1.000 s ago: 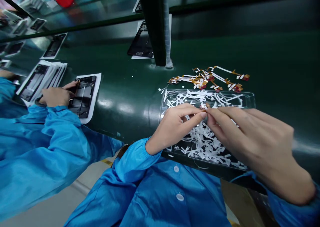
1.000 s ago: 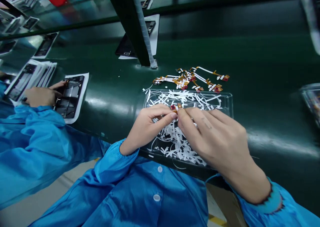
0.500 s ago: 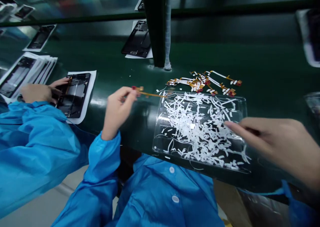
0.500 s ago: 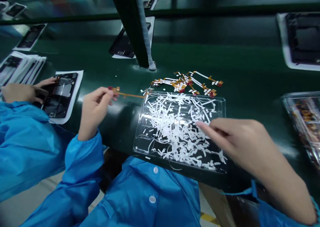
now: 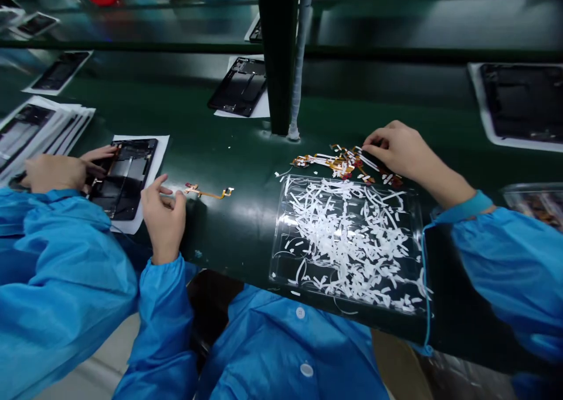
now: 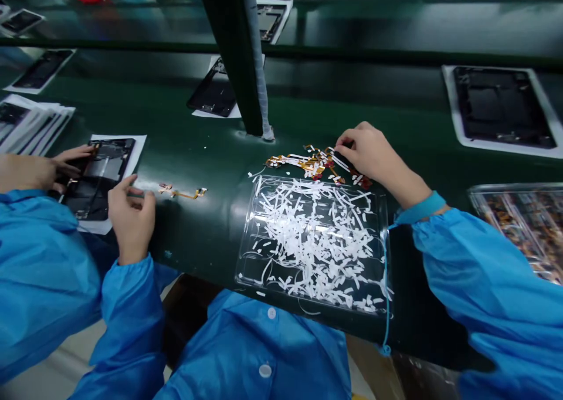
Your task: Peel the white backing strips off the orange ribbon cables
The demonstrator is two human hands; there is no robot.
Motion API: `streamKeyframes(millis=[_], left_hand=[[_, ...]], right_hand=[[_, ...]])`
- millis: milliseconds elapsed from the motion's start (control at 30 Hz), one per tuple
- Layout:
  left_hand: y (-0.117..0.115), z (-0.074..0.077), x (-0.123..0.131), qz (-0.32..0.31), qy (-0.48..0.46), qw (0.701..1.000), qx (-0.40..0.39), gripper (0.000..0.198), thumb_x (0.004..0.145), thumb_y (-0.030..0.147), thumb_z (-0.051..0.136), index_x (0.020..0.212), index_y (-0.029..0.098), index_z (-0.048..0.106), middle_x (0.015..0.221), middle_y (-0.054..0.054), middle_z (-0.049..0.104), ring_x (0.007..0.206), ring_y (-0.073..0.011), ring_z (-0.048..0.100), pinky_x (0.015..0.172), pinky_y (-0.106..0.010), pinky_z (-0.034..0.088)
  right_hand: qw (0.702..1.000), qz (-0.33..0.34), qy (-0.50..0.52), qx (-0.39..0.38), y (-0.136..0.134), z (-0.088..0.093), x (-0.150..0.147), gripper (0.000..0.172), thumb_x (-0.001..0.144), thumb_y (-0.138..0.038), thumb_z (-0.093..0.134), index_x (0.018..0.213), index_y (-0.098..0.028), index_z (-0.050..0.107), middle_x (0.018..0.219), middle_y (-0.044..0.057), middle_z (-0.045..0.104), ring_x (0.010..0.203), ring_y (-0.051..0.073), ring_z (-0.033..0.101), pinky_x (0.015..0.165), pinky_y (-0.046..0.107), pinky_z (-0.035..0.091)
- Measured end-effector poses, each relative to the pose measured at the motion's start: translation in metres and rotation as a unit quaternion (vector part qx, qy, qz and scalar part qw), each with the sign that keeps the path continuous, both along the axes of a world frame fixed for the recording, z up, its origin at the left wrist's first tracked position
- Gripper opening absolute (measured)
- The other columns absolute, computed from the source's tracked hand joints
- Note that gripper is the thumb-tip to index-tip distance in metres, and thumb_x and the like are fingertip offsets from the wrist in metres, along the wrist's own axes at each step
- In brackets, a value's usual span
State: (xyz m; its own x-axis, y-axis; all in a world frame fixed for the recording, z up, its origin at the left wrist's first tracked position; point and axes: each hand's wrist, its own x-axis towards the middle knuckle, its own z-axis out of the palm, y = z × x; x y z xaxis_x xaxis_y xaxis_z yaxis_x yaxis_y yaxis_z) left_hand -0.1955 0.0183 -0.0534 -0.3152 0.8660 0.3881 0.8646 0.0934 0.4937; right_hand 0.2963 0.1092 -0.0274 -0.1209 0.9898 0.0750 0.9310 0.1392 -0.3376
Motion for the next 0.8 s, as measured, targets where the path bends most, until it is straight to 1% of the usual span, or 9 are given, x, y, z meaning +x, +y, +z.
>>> streamKeyframes(millis=[133, 233, 333, 400, 467, 533, 633, 667, 800], left_hand=[[-0.021, 0.019, 0.027, -0.022, -0.035, 0.998, 0.055, 0.035, 0.094, 0.023, 0.056, 0.128, 0.019, 0.064, 0.1, -0.003, 0.058, 0.072, -0.0147, 0.053, 0.07, -0.031, 0.048], [-0.041, 0.04, 0.062, -0.076, -0.07, 0.992, 0.069, 0.022, 0.095, 0.025, 0.061, 0.114, 0.024, 0.071, 0.095, -0.001, 0.062, 0.078, -0.0168, 0.058, 0.074, -0.032, 0.048], [-0.056, 0.052, 0.105, -0.209, -0.177, 0.962, 0.018, 0.015, 0.093, 0.026, 0.066, 0.106, 0.028, 0.072, 0.093, 0.001, 0.066, 0.077, -0.0157, 0.063, 0.073, -0.03, 0.052], [-0.059, 0.053, 0.136, -0.314, -0.248, 0.915, -0.042, 0.025, 0.093, 0.027, 0.067, 0.117, 0.033, 0.069, 0.098, 0.001, 0.068, 0.076, -0.0143, 0.066, 0.071, -0.028, 0.056], [-0.058, 0.053, 0.163, -0.391, -0.29, 0.87, -0.079, 0.038, 0.091, 0.029, 0.071, 0.128, 0.036, 0.064, 0.104, 0.001, 0.07, 0.074, -0.0136, 0.069, 0.069, -0.026, 0.059], [-0.055, 0.055, 0.182, -0.426, -0.291, 0.854, -0.076, 0.036, 0.09, 0.031, 0.073, 0.125, 0.035, 0.067, 0.104, 0.001, 0.073, 0.074, -0.0145, 0.071, 0.069, -0.025, 0.061], [-0.05, 0.062, 0.192, -0.431, -0.246, 0.868, -0.032, 0.012, 0.092, 0.035, 0.07, 0.101, 0.032, 0.076, 0.096, 0.002, 0.078, 0.078, -0.0174, 0.075, 0.072, -0.025, 0.063], [-0.049, 0.063, 0.191, -0.432, -0.23, 0.872, -0.018, 0.011, 0.092, 0.038, 0.07, 0.097, 0.032, 0.077, 0.094, 0.002, 0.079, 0.077, -0.018, 0.076, 0.072, -0.025, 0.064], [-0.044, 0.055, 0.183, -0.446, -0.182, 0.877, -0.009, 0.022, 0.089, 0.049, 0.067, 0.106, 0.036, 0.075, 0.091, 0.006, 0.081, 0.07, -0.02, 0.078, 0.066, -0.025, 0.066]], right_hand=[[0.999, -0.017, 0.023, 0.032, -0.01, 0.015, -0.004, 0.061, 0.092, -0.051, 0.045, 0.085, 0.001, 0.075, 0.076, 0.006, 0.068, 0.067, 0.007, 0.058, 0.065, 0.03, 0.041], [0.993, -0.05, 0.035, 0.102, -0.047, 0.042, -0.016, 0.047, 0.098, -0.041, 0.048, 0.1, -0.001, 0.072, 0.073, 0.004, 0.067, 0.065, 0.007, 0.058, 0.063, 0.025, 0.042], [0.985, -0.03, 0.056, 0.162, -0.1, 0.068, -0.046, 0.029, 0.1, -0.03, 0.056, 0.12, -0.012, 0.066, 0.091, 0.004, 0.073, 0.072, 0.007, 0.063, 0.068, 0.021, 0.049], [0.974, 0.075, 0.126, 0.17, -0.132, 0.076, -0.07, 0.021, 0.097, -0.02, 0.06, 0.116, -0.015, 0.068, 0.096, 0.004, 0.075, 0.084, 0.01, 0.067, 0.076, 0.024, 0.053], [0.964, 0.126, 0.179, 0.154, -0.155, 0.077, -0.09, 0.018, 0.098, -0.017, 0.059, 0.113, -0.017, 0.069, 0.1, 0.004, 0.076, 0.09, 0.01, 0.069, 0.08, 0.025, 0.054], [0.956, 0.145, 0.223, 0.122, -0.17, 0.073, -0.102, 0.016, 0.098, -0.017, 0.058, 0.109, -0.017, 0.069, 0.098, 0.003, 0.075, 0.09, 0.01, 0.068, 0.08, 0.024, 0.054], [0.95, 0.137, 0.259, 0.106, -0.181, 0.067, -0.107, 0.015, 0.099, -0.02, 0.057, 0.106, -0.016, 0.07, 0.094, 0.004, 0.073, 0.088, 0.011, 0.066, 0.078, 0.025, 0.054], [0.95, 0.132, 0.261, 0.107, -0.183, 0.066, -0.106, 0.016, 0.1, -0.021, 0.056, 0.106, -0.015, 0.07, 0.094, 0.005, 0.073, 0.087, 0.012, 0.065, 0.078, 0.025, 0.053], [0.953, 0.127, 0.247, 0.117, -0.188, 0.06, -0.105, 0.023, 0.101, -0.024, 0.054, 0.108, -0.011, 0.072, 0.091, 0.006, 0.072, 0.083, 0.012, 0.064, 0.076, 0.023, 0.052]])
